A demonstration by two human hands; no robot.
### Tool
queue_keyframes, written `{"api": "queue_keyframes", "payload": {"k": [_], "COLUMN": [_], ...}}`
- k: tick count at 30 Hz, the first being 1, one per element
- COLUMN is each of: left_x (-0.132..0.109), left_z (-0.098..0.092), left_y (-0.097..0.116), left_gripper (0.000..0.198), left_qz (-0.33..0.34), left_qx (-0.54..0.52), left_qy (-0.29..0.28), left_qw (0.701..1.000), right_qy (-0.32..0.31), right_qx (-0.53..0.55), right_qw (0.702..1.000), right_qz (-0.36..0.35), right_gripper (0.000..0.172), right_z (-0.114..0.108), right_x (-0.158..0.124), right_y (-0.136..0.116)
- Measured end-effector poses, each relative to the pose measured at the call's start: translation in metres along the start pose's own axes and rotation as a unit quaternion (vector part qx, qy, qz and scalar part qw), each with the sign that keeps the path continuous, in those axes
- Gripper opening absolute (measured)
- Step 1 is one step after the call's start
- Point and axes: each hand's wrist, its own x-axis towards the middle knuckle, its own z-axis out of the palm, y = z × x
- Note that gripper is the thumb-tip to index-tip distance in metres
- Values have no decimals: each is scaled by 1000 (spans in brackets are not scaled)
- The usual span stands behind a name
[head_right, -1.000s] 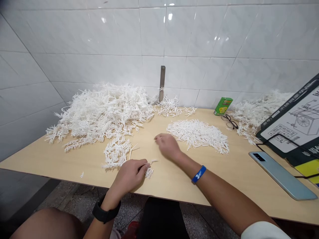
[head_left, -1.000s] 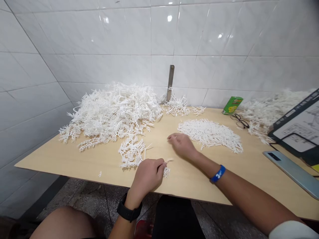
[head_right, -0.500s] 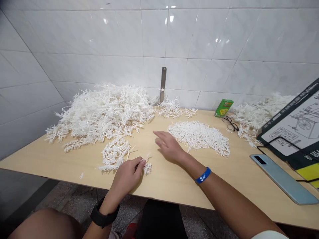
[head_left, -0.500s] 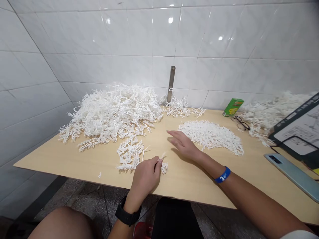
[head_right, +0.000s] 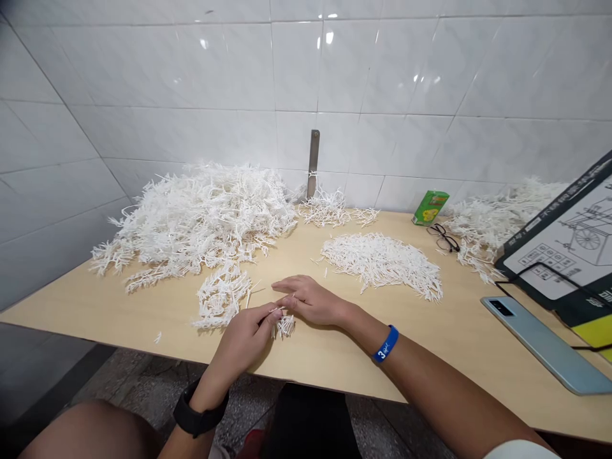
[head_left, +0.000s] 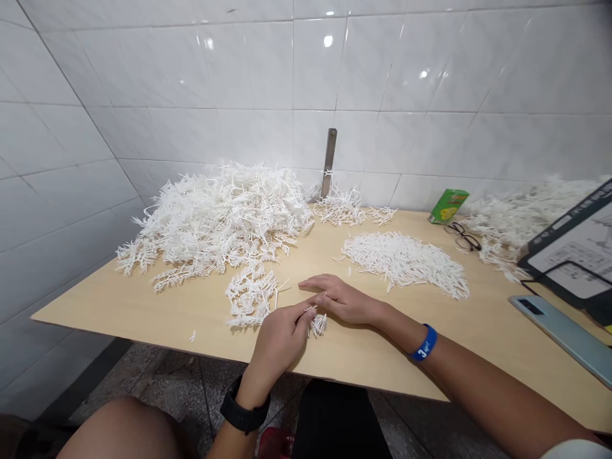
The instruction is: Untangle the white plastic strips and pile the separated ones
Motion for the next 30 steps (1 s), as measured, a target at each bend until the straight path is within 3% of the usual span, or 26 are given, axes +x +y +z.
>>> {"api": "queue_keyframes", "payload": {"k": [4, 7, 11, 14, 17, 21, 27, 30], "left_x": [1, 1, -1, 0, 2, 4, 4, 5], "left_z": [4, 6, 3, 0, -1, 0, 2, 3], "left_y": [-2, -4, -6, -7, -7, -6, -8, -9], "left_gripper": [37, 35, 36, 39, 40, 33, 23, 23], "left_qz": [5, 15, 16, -8, -23, -29, -22, -29], "left_qx": [51, 84, 31, -13, -33, -59, -61, -28], "left_qy": [1, -5, -15, 14, 20, 19, 30, 37], "left_qw": [999, 996, 999, 1000, 999, 998, 997, 999], "right_qy": [51, 103, 264, 287, 283, 274, 69, 33], "right_qx": [-8, 6, 92, -36, -126, -103, -20, -33], "right_qw": [999, 992, 936, 929, 926, 937, 994, 997], "right_qz": [7, 72, 215, 229, 214, 189, 83, 61], "right_gripper": [43, 38, 42, 34, 39, 37, 45, 49], "right_z": [2, 0, -19, -32, -33, -19, 1, 5], "right_x": [3, 3, -8, -15, -15, -8, -1, 1], "right_y": [-7, 0, 31, 56, 62, 37, 0, -3]}}
